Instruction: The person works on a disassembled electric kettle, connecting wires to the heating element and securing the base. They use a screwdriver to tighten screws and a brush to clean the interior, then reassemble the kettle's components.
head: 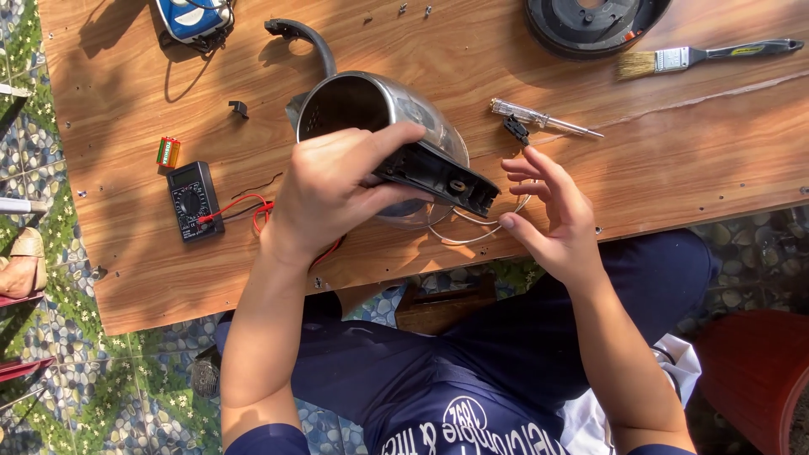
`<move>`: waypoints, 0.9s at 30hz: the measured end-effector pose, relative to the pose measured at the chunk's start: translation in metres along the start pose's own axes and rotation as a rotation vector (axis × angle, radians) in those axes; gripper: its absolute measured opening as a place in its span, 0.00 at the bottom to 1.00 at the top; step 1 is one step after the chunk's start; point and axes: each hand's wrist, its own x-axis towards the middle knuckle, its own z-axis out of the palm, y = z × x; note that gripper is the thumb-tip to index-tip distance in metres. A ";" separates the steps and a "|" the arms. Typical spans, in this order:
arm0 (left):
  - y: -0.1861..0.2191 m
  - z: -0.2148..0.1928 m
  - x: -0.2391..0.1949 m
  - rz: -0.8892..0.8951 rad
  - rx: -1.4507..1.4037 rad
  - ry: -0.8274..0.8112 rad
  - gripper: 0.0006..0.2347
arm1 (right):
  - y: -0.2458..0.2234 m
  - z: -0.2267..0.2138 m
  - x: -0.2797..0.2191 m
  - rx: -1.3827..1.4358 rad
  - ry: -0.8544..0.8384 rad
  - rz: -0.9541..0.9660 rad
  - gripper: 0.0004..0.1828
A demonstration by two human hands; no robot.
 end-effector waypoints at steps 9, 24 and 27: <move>-0.021 -0.033 -0.016 -0.351 -0.250 0.351 0.24 | -0.009 -0.005 0.003 0.275 0.065 0.110 0.34; -0.111 0.071 -0.107 -0.629 -0.859 0.921 0.20 | -0.018 0.020 0.028 0.117 -0.026 -0.016 0.44; -0.106 0.075 -0.116 -0.676 -0.865 0.967 0.22 | -0.025 0.022 0.040 0.024 -0.048 -0.032 0.48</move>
